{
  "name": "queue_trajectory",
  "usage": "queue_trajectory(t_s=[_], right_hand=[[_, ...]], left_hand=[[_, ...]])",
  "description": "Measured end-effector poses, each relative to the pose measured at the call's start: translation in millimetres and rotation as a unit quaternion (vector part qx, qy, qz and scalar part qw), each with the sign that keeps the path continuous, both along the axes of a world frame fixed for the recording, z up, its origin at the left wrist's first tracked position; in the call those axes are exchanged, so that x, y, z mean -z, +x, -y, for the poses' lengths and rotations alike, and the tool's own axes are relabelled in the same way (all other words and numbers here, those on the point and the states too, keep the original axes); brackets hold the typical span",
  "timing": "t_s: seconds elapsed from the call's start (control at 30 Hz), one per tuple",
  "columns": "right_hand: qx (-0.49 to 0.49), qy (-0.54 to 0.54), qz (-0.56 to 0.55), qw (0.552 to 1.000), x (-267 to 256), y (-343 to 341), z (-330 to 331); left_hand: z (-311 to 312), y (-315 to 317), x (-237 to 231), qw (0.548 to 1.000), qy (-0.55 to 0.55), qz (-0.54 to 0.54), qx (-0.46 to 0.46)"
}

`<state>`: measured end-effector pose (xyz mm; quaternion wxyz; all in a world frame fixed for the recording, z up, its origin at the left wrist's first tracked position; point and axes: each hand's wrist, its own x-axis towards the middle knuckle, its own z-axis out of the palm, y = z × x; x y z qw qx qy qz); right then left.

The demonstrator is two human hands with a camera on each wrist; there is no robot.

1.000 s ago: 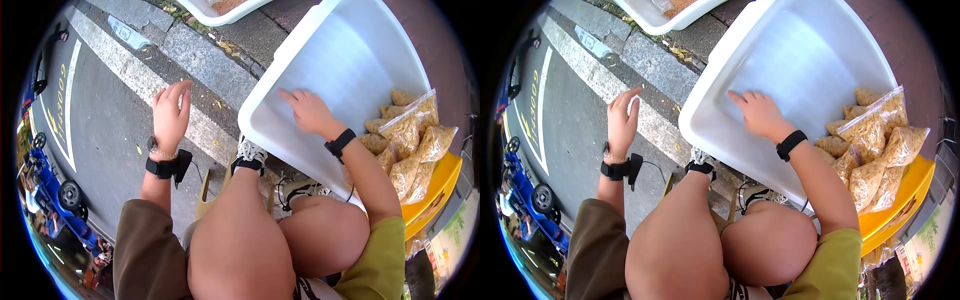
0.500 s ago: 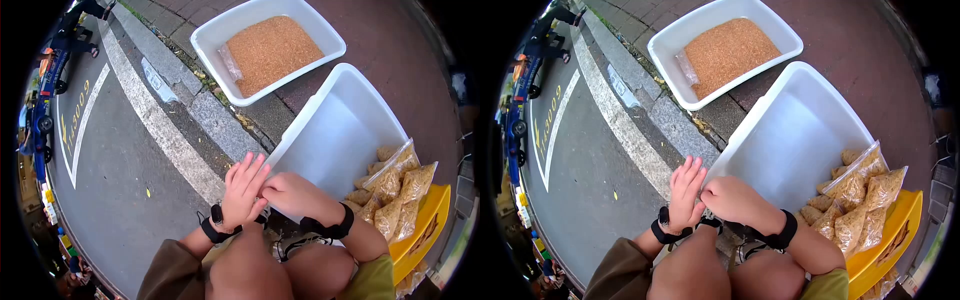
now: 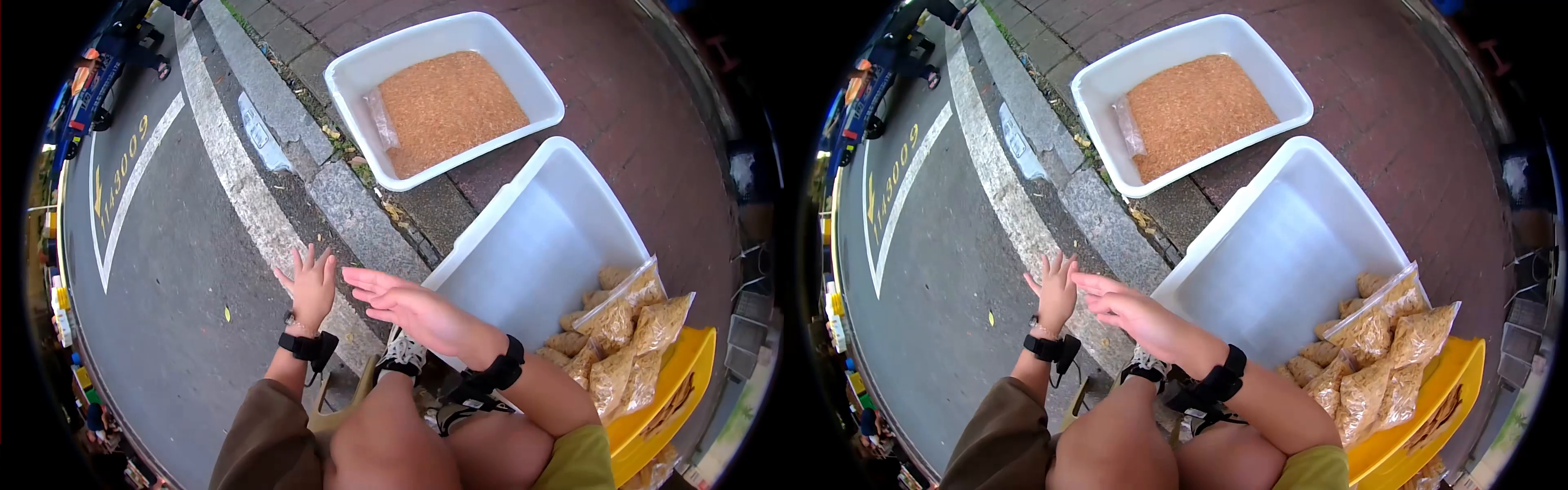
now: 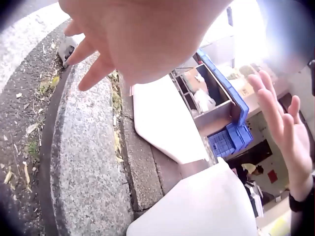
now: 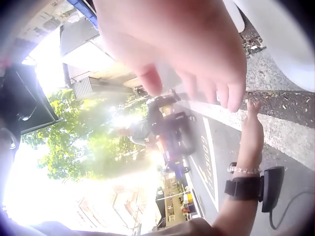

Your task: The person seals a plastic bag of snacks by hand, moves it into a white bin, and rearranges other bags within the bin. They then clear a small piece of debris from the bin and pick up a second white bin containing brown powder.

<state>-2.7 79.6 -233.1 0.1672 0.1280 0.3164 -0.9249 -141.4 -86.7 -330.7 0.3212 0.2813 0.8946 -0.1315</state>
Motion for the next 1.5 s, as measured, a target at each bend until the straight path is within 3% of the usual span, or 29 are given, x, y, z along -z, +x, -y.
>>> queue_trajectory(t_s=[0.03, 0.07, 0.1, 0.13, 0.17, 0.2, 0.27, 0.33, 0.4, 0.43, 0.47, 0.53, 0.6, 0.67, 0.7, 0.73, 0.8, 0.83, 0.93, 1.0, 1.07, 1.1, 1.17, 1.2, 1.27, 1.37, 1.5], right_hand=[[0.042, 0.04, 0.043, 0.997, 8.1, -1.0, 5.1], [0.041, 0.04, 0.046, 0.997, 28.1, 0.1, 15.0], [0.122, 0.022, 0.131, 0.984, 53.6, 1.8, 27.7], [0.203, 0.007, 0.213, 0.956, 66.1, 1.3, 37.4], [0.23, -0.03, 0.227, 0.946, 61.8, -2.9, 46.0], [0.195, -0.034, 0.219, 0.955, 72.7, -3.2, 57.4], [0.107, -0.192, 0.178, 0.959, 63.1, -3.1, 62.7], [0.108, -0.168, 0.157, 0.967, 53.3, -4.2, 61.5], [0.11, -0.12, 0.115, 0.98, 48.4, -4.7, 60.4], [0.067, -0.13, 0.044, 0.988, 52.7, -6.6, 53.4], [0.068, -0.131, 0.045, 0.988, 51.2, -3.5, 50.6], [0.032, -0.067, 0.062, 0.995, 17.0, -5.1, 38.2], [0.021, -0.079, 0.042, 0.996, 8.5, -8.4, 29.1], [0.026, 0.051, 0.024, 0.998, 5.0, -11.7, 26.4], [0.076, 0.111, 0.052, 0.99, 9.1, -12.9, 27.7], [0.075, 0.109, 0.054, 0.99, 15.0, -11.4, 28.0], [0.174, -0.01, 0.142, 0.974, 31.9, -7.7, 24.0], [0.204, 0.045, 0.137, 0.968, 42.6, -5.6, 25.9], [0.27, 0.034, 0.172, 0.947, 61.4, -5.0, 16.4], [0.278, 0.029, 0.188, 0.942, 58.4, -15.9, 2.9], [0.285, 0.211, 0.218, 0.909, 59.1, -30.3, -10.0], [0.285, 0.212, 0.218, 0.909, 64.3, -36.6, -17.7], [0.324, 0.19, 0.317, 0.871, 82.7, -48.9, -34.9], [0.323, 0.189, 0.317, 0.871, 89.6, -56.5, -43.3], [0.411, 0.163, 0.331, 0.834, 100.7, -68.5, -57.3], [0.497, 0.167, 0.259, 0.811, 127.6, -72.8, -70.2], [0.519, 0.08, 0.311, 0.792, 124.2, -74.6, -60.8]], left_hand=[[4.8, 4.8, -1.1, 0.986, 0.149, -0.076, 0.002], [8.7, 9.5, -3.4, 0.945, 0.293, -0.149, 0.004], [-1.3, 20.8, -25.5, 0.912, 0.395, -0.103, -0.026], [-9.2, 33.8, -42.9, 0.912, 0.397, -0.1, -0.028], [-12.7, 49.6, -58.3, 0.88, 0.474, -0.04, 0.013], [-15.4, 64.5, -65.5, 0.837, 0.544, 0.018, 0.056], [-20.6, 93.0, -59.1, 0.791, 0.591, 0.153, 0.037], [-11.8, 72.1, -50.7, 0.811, 0.566, 0.117, 0.091], [-2.5, 55.7, -23.5, 0.801, 0.564, -0.023, 0.198], [-5.9, 50.8, -19.9, 0.805, 0.581, -0.026, 0.112], [-5.5, 42.9, -16.5, 0.806, 0.581, -0.024, 0.113], [3.0, 20.1, -6.4, 0.865, 0.497, -0.07, 0.009], [22.5, -8.7, 29.9, 0.881, 0.464, -0.088, 0.024], [16.8, -19.8, 34.9, 0.897, 0.427, -0.106, 0.039], [3.4, -19.8, 20.4, 0.869, 0.481, 0.019, -0.11], [-8.7, -21.6, 13.0, 0.805, 0.516, 0.141, -0.256], [-33.5, -30.1, 16.0, 0.78, 0.53, 0.193, -0.271], [-51.7, -32.5, 11.3, 0.762, 0.538, 0.217, -0.287], [-101.7, -48.9, 12.3, 0.773, 0.547, 0.225, -0.23], [-131.4, -56.5, 8.5, 0.745, 0.538, 0.272, -0.286], [-146.2, -66.0, 12.1, 0.726, 0.535, 0.285, -0.325], [-150.2, -69.9, 13.9, 0.706, 0.531, 0.296, -0.363], [-146.4, -81.1, 27.7, 0.711, 0.526, 0.327, -0.333], [-143.5, -83.7, 32.7, 0.714, 0.519, 0.358, -0.304], [-136.1, -75.3, 28.3, 0.708, 0.517, 0.362, -0.316], [-111.2, -53.7, 17.3, 0.699, 0.498, 0.383, -0.34], [-66.6, -26.6, 3.0, 0.679, 0.449, 0.427, -0.394]])
